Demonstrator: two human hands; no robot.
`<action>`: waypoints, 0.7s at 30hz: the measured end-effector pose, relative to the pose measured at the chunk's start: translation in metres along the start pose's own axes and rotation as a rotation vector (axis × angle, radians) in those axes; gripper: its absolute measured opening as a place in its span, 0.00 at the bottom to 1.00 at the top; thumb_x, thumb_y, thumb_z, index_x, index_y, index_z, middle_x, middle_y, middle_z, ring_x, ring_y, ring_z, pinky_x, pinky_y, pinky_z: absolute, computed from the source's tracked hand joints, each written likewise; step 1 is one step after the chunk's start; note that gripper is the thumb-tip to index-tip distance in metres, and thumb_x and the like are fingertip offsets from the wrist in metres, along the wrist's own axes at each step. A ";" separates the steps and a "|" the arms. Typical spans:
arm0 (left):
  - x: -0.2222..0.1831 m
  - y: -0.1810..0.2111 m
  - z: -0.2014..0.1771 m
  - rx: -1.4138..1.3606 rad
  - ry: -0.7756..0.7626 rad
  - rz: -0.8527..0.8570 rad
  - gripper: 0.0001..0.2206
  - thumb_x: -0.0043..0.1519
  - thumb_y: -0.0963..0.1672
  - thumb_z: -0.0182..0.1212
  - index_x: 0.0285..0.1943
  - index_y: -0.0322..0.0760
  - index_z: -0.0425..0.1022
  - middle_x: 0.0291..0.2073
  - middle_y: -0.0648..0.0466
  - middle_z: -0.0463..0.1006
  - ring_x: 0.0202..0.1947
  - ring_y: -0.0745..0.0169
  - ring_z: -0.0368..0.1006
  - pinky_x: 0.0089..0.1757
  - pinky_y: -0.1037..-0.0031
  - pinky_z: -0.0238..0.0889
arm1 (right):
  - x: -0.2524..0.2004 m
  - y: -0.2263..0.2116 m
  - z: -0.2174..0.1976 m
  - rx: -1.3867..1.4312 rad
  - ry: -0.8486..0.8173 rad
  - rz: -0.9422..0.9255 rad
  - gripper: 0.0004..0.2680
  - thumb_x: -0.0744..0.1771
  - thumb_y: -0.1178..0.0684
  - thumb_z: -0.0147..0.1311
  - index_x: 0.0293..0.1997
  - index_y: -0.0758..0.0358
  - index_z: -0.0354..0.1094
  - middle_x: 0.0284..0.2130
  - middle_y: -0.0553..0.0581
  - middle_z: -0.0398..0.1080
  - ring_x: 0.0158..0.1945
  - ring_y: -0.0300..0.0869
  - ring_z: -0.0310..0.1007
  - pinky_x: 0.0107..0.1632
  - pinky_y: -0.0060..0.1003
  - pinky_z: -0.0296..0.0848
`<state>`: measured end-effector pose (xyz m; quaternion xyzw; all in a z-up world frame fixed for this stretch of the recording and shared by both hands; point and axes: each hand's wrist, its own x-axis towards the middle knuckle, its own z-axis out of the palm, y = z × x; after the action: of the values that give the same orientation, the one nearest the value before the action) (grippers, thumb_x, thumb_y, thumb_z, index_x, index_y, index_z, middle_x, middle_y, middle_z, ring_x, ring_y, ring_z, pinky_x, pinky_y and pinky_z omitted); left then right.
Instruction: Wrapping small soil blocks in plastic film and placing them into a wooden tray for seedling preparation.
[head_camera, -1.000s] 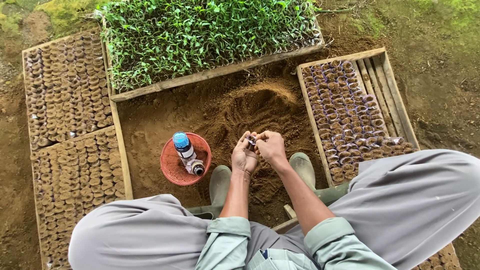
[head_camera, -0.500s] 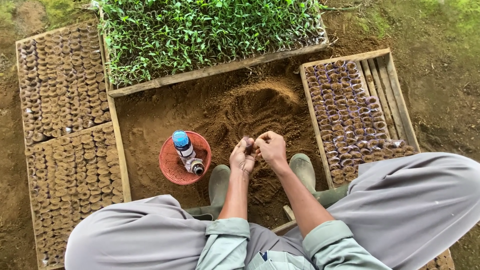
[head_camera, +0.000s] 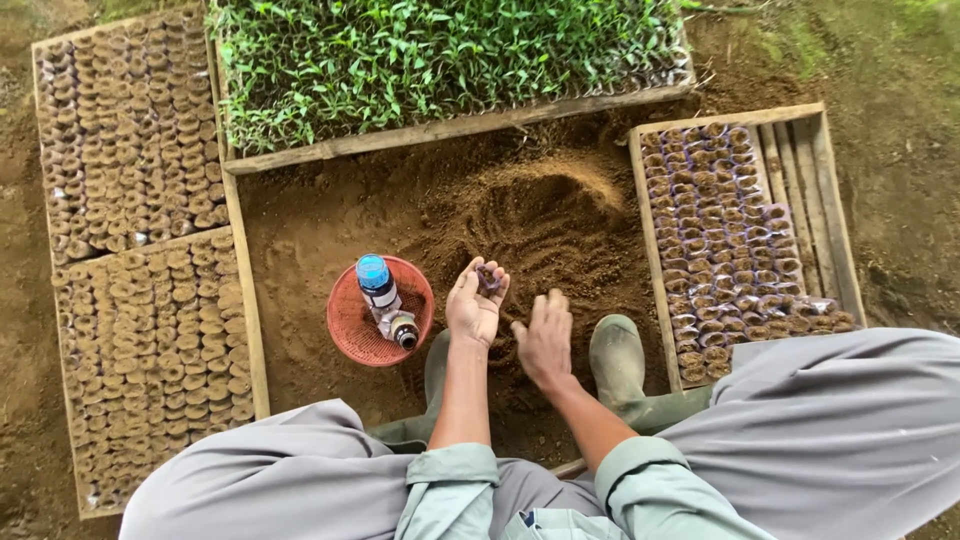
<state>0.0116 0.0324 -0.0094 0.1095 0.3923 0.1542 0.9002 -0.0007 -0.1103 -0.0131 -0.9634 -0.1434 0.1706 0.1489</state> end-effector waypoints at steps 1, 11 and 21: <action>0.001 0.000 -0.002 0.001 0.005 0.000 0.13 0.72 0.42 0.48 0.61 0.31 0.73 0.48 0.36 0.81 0.45 0.46 0.80 0.52 0.52 0.77 | -0.001 0.004 0.009 0.001 -0.005 0.000 0.25 0.71 0.42 0.49 0.73 0.72 0.49 0.72 0.78 0.45 0.76 0.64 0.43 0.74 0.58 0.47; 0.002 0.009 -0.014 0.009 0.024 0.008 0.14 0.73 0.42 0.46 0.63 0.30 0.71 0.52 0.33 0.79 0.50 0.40 0.79 0.52 0.51 0.76 | 0.014 0.050 0.056 -0.012 0.135 -0.086 0.29 0.71 0.31 0.34 0.76 0.62 0.40 0.76 0.70 0.35 0.79 0.59 0.34 0.76 0.56 0.33; -0.022 0.019 -0.008 0.079 0.041 0.005 0.13 0.72 0.42 0.47 0.62 0.31 0.72 0.50 0.34 0.80 0.49 0.41 0.79 0.52 0.53 0.76 | 0.027 0.038 0.067 -0.150 0.413 -0.661 0.27 0.66 0.32 0.50 0.68 0.57 0.58 0.67 0.65 0.59 0.72 0.54 0.57 0.73 0.54 0.50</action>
<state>-0.0127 0.0428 0.0061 0.1429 0.4161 0.1432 0.8865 0.0070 -0.1200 -0.0940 -0.8875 -0.4249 -0.0951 0.1506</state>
